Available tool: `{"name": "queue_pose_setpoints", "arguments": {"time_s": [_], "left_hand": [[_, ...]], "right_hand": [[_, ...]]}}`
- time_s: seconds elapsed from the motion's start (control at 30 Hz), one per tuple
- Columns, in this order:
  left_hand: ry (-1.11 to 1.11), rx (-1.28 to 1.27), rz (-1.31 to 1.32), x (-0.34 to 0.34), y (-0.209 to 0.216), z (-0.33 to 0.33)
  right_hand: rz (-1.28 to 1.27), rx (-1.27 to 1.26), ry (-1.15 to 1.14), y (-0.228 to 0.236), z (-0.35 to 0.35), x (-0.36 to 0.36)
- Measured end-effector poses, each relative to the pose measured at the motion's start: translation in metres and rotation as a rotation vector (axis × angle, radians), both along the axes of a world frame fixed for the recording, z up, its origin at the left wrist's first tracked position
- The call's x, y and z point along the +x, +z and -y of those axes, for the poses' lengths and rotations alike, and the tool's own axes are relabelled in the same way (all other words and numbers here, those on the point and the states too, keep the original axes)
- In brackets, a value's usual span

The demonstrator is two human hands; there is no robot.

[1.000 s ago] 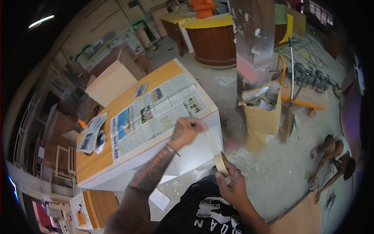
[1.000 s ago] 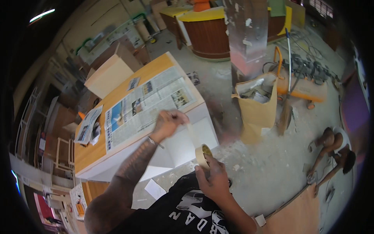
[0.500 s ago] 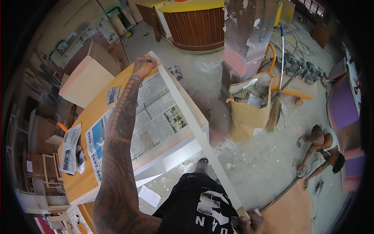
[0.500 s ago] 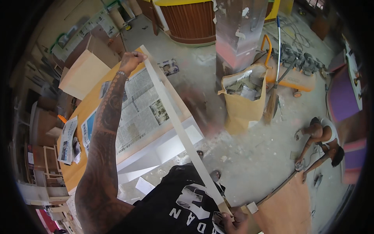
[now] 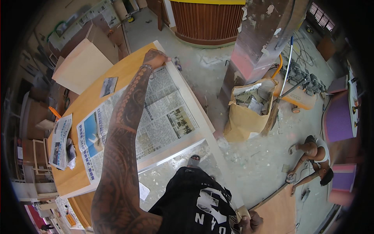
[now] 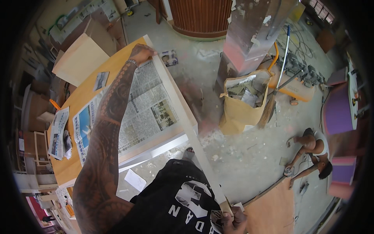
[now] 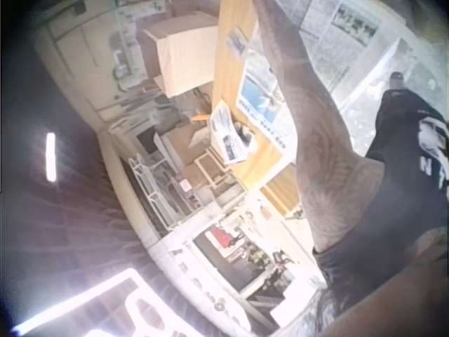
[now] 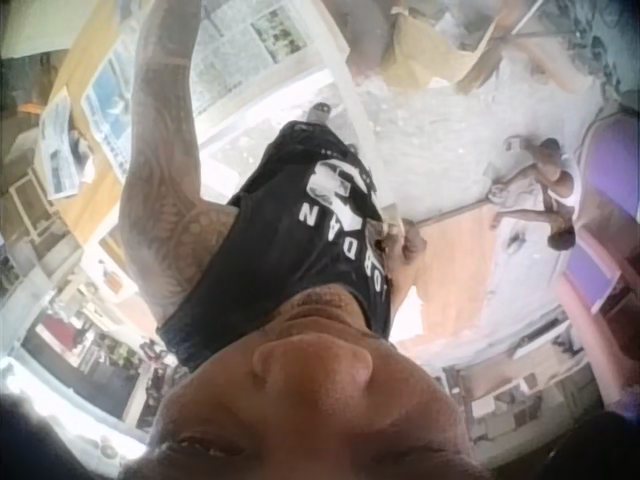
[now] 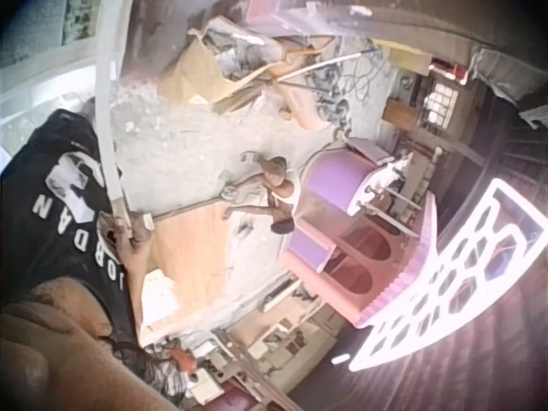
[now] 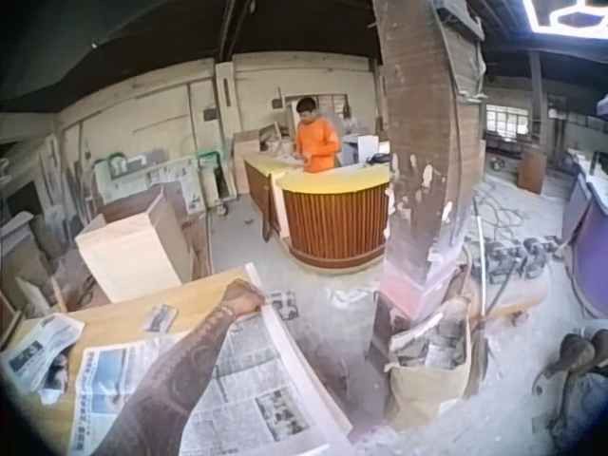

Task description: The person covers the wooden top of a white cabinet with sheets of newspaper and secures them along the edges with masking tape.

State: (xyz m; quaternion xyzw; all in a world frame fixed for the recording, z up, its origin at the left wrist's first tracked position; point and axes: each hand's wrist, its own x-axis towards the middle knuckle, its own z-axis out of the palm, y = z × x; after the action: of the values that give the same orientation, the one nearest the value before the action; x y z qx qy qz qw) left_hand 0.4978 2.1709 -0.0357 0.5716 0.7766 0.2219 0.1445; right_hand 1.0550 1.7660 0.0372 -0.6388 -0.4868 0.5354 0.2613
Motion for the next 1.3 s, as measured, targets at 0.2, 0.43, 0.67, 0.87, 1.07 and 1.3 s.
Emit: {"name": "queue_pose_setpoints", "arguments": {"time_s": [0.2,0.43,0.67,0.87,1.07,1.3], "left_hand": [[-0.003,0.013,-0.02,0.001,-0.007,0.0],[0.051,0.03,0.028,0.012,-0.015,0.001],[0.054,0.14,0.075,0.018,-0.028,0.005],[0.046,0.328,-0.243,0.013,-0.054,-0.004],[-0.007,-0.018,-0.391,0.051,-0.008,0.031],[-0.053,-0.328,-0.443,0.094,0.031,0.068]], "right_hand": [[0.03,0.0,0.026,-0.007,0.0,0.004],[0.03,-0.084,-0.029,-0.004,-0.008,0.002],[0.099,-0.075,-0.002,-0.009,-0.012,0.007],[0.057,-0.043,-0.046,-0.051,-0.001,0.028],[-0.026,0.04,-0.055,-0.068,-0.008,0.028],[-0.07,0.014,-0.059,-0.082,-0.01,0.033]]}}
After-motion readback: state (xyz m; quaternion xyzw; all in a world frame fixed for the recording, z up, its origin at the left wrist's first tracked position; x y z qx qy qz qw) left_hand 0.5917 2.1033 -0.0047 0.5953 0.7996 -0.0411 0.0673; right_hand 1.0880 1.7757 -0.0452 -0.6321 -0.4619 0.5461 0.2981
